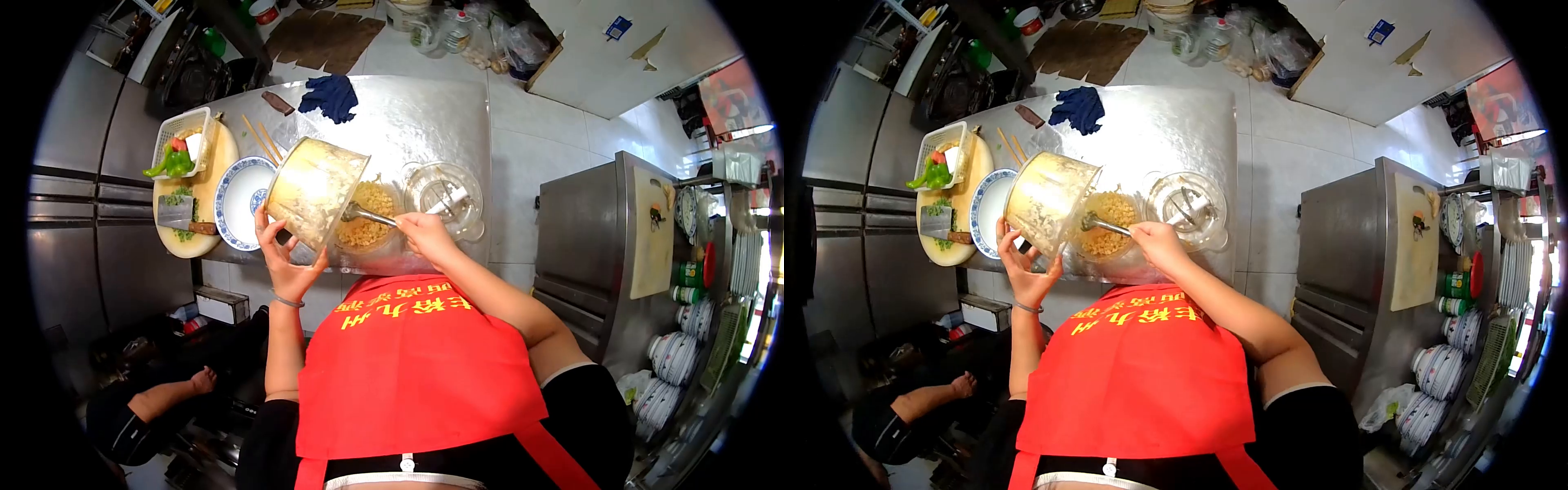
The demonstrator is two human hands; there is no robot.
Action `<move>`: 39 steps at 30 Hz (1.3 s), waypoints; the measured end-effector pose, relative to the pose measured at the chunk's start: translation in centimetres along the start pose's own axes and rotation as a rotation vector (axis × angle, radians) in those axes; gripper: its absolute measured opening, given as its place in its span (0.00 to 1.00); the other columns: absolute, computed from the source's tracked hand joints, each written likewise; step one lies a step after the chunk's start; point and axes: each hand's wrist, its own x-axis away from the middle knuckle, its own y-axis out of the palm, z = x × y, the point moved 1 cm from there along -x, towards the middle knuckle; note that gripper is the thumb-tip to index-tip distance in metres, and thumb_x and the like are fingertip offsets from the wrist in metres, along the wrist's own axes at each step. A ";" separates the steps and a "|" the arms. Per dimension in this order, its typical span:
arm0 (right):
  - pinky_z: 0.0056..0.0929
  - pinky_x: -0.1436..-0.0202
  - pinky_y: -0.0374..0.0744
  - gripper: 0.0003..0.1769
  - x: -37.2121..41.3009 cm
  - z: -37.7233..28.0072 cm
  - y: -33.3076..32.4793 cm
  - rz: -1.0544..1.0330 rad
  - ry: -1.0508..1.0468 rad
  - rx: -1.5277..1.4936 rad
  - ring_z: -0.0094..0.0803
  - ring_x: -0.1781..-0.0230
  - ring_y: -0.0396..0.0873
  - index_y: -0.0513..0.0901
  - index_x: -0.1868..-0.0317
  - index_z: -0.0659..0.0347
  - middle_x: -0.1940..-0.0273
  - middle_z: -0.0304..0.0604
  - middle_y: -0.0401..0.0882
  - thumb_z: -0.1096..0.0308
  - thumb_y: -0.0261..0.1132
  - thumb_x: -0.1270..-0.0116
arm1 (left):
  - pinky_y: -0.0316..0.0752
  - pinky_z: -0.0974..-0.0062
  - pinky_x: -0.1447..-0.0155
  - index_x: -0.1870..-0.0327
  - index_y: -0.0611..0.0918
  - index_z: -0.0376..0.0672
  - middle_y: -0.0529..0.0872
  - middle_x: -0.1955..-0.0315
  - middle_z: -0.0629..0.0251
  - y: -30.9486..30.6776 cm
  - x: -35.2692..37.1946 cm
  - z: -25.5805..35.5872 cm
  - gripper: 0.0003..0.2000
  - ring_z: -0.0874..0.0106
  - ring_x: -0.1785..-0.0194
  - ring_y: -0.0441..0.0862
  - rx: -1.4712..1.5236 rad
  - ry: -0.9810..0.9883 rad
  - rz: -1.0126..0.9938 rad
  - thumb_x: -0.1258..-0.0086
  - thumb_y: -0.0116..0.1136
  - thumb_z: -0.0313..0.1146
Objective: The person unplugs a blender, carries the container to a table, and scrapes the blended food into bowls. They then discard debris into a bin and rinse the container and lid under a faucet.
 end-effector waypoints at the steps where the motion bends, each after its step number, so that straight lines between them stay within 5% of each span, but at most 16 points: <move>1: 0.17 0.90 0.50 0.10 0.2 0.1 0.1 0.000 0.001 0.002 0.14 0.92 0.52 0.78 0.61 0.65 0.89 0.26 0.58 0.67 0.55 0.35 | 0.76 0.66 0.50 0.49 0.60 0.47 0.45 0.35 0.55 -0.1 0.0 0.0 0.37 0.60 0.33 0.49 -0.056 0.028 -0.015 0.63 0.67 0.22; 6: 0.15 0.80 0.64 0.12 0.7 -0.5 1.8 -0.017 -0.469 0.338 0.15 0.82 0.66 0.78 0.58 0.67 0.79 0.32 0.73 0.67 0.56 0.36 | 0.75 0.65 0.48 0.49 0.60 0.47 0.45 0.35 0.55 0.1 -0.4 0.4 0.37 0.59 0.33 0.50 0.057 -0.021 0.064 0.63 0.67 0.22; 7: 0.22 0.69 0.72 0.11 0.6 -0.4 2.0 0.014 -0.498 0.384 0.21 0.75 0.74 0.80 0.61 0.66 0.75 0.42 0.79 0.67 0.58 0.39 | 0.75 0.65 0.48 0.48 0.60 0.47 0.45 0.35 0.55 0.2 -0.4 0.5 0.37 0.59 0.33 0.49 0.101 -0.042 0.090 0.63 0.67 0.22; 11: 0.27 0.73 0.73 0.10 0.7 -2.3 2.0 0.169 -0.459 0.588 0.30 0.78 0.78 0.80 0.63 0.64 0.76 0.48 0.79 0.67 0.58 0.39 | 0.75 0.63 0.47 0.47 0.59 0.46 0.44 0.35 0.54 -0.5 -0.3 0.2 0.38 0.60 0.32 0.47 -0.055 0.038 0.079 0.62 0.67 0.20; 16: 0.28 0.75 0.75 0.08 1.6 -4.4 5.6 0.096 -0.719 0.742 0.38 0.76 0.79 0.80 0.64 0.62 0.74 0.46 0.79 0.67 0.59 0.41 | 0.72 0.62 0.45 0.42 0.56 0.44 0.46 0.36 0.55 -0.4 0.3 -0.2 0.40 0.61 0.33 0.49 0.113 -0.071 0.170 0.60 0.64 0.17; 18: 0.29 0.76 0.74 0.09 1.4 -4.4 6.8 0.125 -1.125 0.834 0.36 0.79 0.77 0.80 0.64 0.61 0.73 0.44 0.79 0.67 0.63 0.44 | 0.66 0.62 0.41 0.39 0.53 0.44 0.49 0.37 0.56 -0.4 0.6 -0.3 0.42 0.62 0.35 0.55 0.382 -0.267 0.202 0.58 0.62 0.14; 20: 0.29 0.73 0.75 0.08 2.1 -5.1 7.1 0.068 -1.111 0.953 0.36 0.75 0.76 0.80 0.64 0.59 0.71 0.43 0.79 0.67 0.63 0.45 | 0.62 0.63 0.39 0.37 0.51 0.44 0.55 0.39 0.58 -0.4 1.4 0.0 0.41 0.63 0.38 0.59 0.463 -0.290 0.221 0.54 0.57 0.14; 22: 0.29 0.68 0.74 0.08 3.3 -6.3 7.2 -0.111 -1.168 1.139 0.35 0.71 0.75 0.80 0.64 0.58 0.69 0.42 0.77 0.67 0.63 0.46 | 0.64 0.62 0.40 0.36 0.51 0.44 0.59 0.41 0.58 -0.4 2.0 1.0 0.38 0.63 0.39 0.60 0.869 -0.535 0.307 0.49 0.54 0.18; 26: 0.31 0.62 0.72 0.13 2.2 -9.1 4.3 0.098 -1.349 1.139 0.36 0.67 0.72 0.80 0.61 0.57 0.66 0.40 0.75 0.63 0.64 0.47 | 0.69 0.60 0.44 0.37 0.55 0.46 0.63 0.44 0.61 -1.3 3.4 0.4 0.33 0.62 0.41 0.65 1.034 -0.622 0.341 0.45 0.53 0.25; 28: 0.31 0.58 0.71 0.13 -0.3 -9.8 2.6 0.245 -0.914 1.133 0.35 0.61 0.72 0.80 0.59 0.54 0.64 0.40 0.75 0.64 0.63 0.47 | 0.70 0.58 0.45 0.38 0.56 0.47 0.65 0.45 0.62 -1.9 4.0 0.0 0.31 0.62 0.42 0.67 1.046 -0.636 0.369 0.45 0.53 0.26; 30: 0.32 0.54 0.69 0.15 -4.3 -8.2 0.3 0.191 -0.792 1.315 0.36 0.57 0.70 0.79 0.58 0.52 0.62 0.39 0.75 0.65 0.64 0.48 | 0.69 0.58 0.44 0.38 0.57 0.47 0.66 0.46 0.62 -2.9 4.3 -0.3 0.31 0.63 0.42 0.67 1.104 -0.638 0.404 0.45 0.52 0.26; 39: 0.35 0.53 0.68 0.10 -10.4 -4.1 0.9 0.163 -0.745 1.573 0.37 0.55 0.69 0.81 0.67 0.55 0.63 0.40 0.74 0.63 0.64 0.51 | 0.60 0.56 0.38 0.34 0.52 0.48 0.62 0.39 0.57 -6.5 5.3 -0.8 0.33 0.56 0.36 0.60 1.069 -0.506 0.416 0.41 0.50 0.31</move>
